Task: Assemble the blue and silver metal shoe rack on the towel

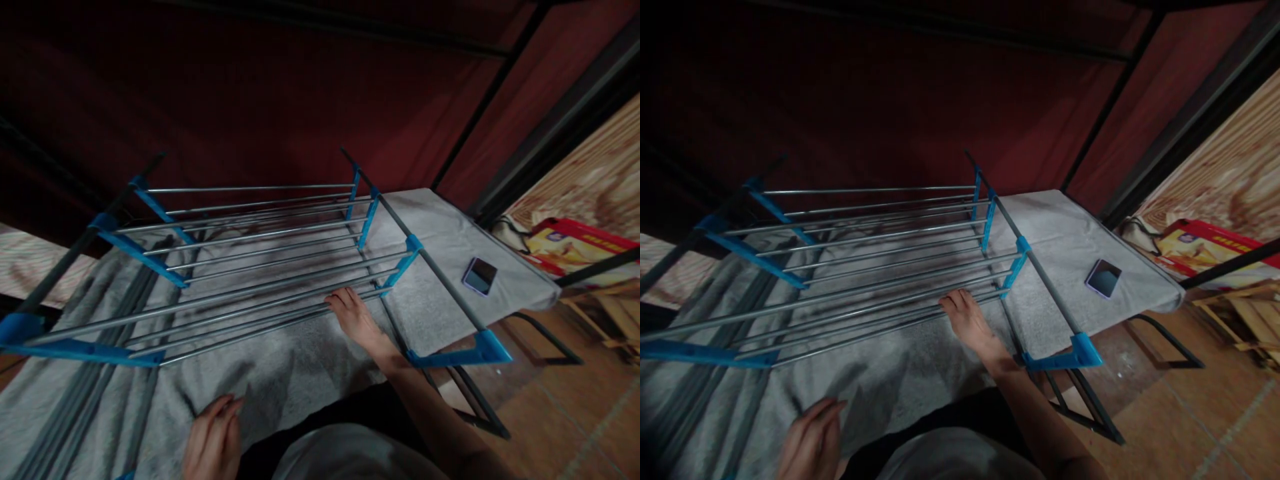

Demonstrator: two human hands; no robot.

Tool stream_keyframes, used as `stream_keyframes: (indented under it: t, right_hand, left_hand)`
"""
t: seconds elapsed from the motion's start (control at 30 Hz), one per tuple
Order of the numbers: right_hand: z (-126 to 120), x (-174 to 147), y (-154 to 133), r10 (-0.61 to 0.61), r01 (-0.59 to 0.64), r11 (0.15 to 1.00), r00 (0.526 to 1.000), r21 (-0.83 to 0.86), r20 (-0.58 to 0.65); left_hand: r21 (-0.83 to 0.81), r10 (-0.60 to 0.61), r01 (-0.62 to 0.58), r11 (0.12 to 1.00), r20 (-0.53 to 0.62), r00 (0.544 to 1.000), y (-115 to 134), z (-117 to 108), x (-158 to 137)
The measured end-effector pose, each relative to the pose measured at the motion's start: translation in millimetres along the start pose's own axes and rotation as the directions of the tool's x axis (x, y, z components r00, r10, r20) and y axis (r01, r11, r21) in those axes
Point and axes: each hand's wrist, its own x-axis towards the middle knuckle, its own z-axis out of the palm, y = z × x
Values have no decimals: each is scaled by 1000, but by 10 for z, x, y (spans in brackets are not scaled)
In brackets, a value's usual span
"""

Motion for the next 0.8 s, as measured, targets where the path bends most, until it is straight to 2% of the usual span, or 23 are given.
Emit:
stream_keyframes:
  t: [0.07,0.17,0.3,0.43,0.53,0.67,0.73,0.8]
  right_hand:
    - [7,5,0,-5,5,1000,1000,-11,-2]
    - [23,9,-7,6,-7,1000,1000,-29,-9]
    - [35,-8,4,1,-1,999,1000,-37,-4]
    - [48,-71,49,-26,27,999,998,-25,66]
    - [91,-120,50,-37,39,999,993,-17,111]
    - [195,-137,-39,-52,48,998,987,26,154]
    - [243,-139,-76,-75,69,997,982,36,176]
    - [273,-153,-65,-99,91,995,974,44,204]
  left_hand:
    - [70,139,-140,988,22,990,68,225,371]
    - [118,294,-303,946,91,952,259,550,903]
    - [181,345,-380,907,199,917,394,894,1289]
    - [220,310,-375,900,280,909,219,997,1359]
    - [253,244,-340,906,346,906,72,929,1320]
    - [243,173,-302,922,441,881,74,842,1227]
    - [232,152,-281,931,453,878,87,831,1180]
    - [240,125,-244,940,425,897,31,807,1131]
